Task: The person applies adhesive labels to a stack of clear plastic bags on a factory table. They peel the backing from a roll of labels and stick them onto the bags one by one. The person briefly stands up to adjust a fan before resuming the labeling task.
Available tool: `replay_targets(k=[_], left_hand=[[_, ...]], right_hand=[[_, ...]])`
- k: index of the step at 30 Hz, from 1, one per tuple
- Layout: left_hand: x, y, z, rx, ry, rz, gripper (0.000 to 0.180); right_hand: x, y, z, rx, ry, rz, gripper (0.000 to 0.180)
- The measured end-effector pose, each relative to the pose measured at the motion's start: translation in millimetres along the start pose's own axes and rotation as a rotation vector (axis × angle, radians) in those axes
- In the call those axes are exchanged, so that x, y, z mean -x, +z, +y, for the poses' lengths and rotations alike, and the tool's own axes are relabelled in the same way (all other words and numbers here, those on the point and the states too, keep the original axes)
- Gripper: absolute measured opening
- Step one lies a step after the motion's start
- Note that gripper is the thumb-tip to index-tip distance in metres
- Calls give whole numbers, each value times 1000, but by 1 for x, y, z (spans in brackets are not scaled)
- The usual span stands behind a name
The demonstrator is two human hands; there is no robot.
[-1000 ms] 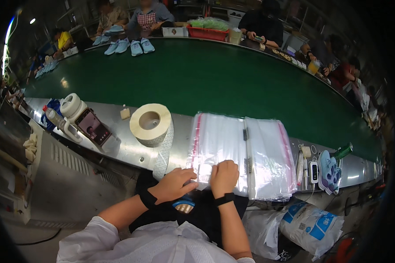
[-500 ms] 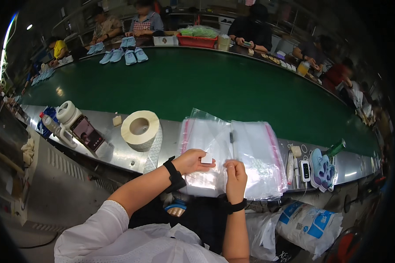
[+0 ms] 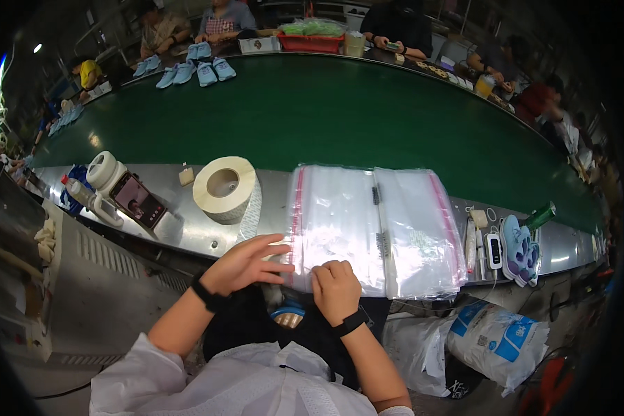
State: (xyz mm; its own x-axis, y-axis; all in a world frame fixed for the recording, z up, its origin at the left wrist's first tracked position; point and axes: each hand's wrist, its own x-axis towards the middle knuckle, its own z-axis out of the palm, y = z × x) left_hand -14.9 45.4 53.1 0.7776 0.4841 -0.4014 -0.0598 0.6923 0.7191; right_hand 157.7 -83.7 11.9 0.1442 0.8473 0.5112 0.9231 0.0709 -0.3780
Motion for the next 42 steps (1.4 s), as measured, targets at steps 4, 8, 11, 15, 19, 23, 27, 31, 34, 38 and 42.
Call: replay_targets(k=[4,8,11,15,19,23,27,31,34,38,42], left_hand=[[60,-56,-26,85,161,387,28],[78,-91,-56,-64,86,621,32],[55,-118,-79,-417,148,615,40],[24,-118,-98,-1391,325,492,49],[21,-97,-89,-1356,305,349,20],[32,-46,-63,-379,-100,37,26],[46,-21,-58,-332,21,-30,30],[21,-23,-64,-502,70,-145,24],[0,-37,-39,-483,-43,-151,31],[-22,-97,-19,150,262,34,27],[1,-79,-2,231,380,439,25]], right_hand=[[-8,4,20,-522,474,70,8],[5,-51,87,-683,741,429,10],[51,-95,145,-435,752,624,12],[136,-122,206,88,993,560,20],[119,-107,127,-61,820,599,15],[64,-61,12,-703,722,-211,14],[15,-5,-44,-1103,637,-522,21],[-4,26,-21,-1193,882,-429,14],[1,25,-11,-1403,973,-323,12],[19,28,-4,-1278,1012,-405,9],[28,1,-10,-1060,788,-610,12]])
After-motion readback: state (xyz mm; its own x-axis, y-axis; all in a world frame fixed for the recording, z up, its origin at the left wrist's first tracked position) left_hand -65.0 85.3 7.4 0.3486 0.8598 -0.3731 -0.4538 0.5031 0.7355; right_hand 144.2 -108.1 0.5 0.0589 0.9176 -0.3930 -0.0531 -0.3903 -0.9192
